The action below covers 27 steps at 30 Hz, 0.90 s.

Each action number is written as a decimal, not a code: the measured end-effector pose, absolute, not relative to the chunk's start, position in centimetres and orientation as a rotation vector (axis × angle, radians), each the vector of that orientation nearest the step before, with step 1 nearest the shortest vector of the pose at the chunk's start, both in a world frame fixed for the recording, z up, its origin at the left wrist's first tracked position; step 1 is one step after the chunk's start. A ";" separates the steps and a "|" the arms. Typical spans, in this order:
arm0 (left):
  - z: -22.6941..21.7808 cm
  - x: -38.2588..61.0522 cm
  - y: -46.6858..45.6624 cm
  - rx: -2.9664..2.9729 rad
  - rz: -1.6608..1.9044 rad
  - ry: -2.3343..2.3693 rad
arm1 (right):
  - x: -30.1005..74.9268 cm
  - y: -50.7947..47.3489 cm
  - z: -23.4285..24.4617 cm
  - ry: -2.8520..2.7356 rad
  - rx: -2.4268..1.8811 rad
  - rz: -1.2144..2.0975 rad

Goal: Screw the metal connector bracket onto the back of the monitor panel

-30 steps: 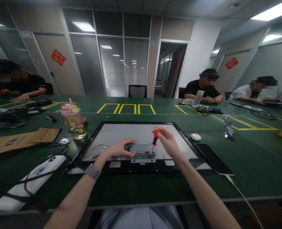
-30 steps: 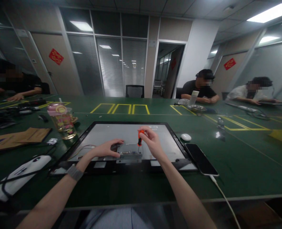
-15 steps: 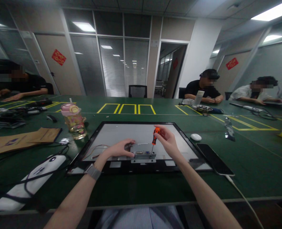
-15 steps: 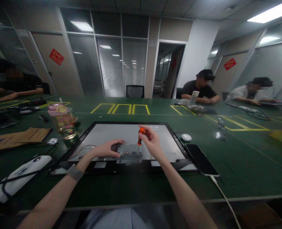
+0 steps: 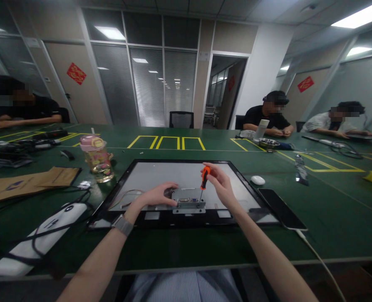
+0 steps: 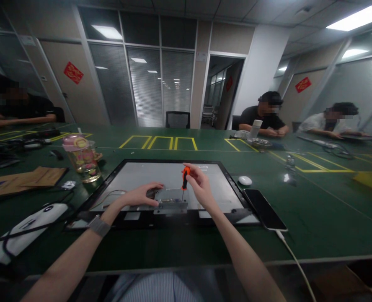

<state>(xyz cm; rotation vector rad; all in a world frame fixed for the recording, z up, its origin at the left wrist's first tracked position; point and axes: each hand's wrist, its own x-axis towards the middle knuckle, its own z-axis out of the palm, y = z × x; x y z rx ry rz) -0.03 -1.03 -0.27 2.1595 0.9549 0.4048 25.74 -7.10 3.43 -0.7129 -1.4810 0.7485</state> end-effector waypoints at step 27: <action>-0.5 -0.3 -0.7 2.187 0.394 0.954 | 25.5 -7.5 3.7 -1.497 -0.699 0.705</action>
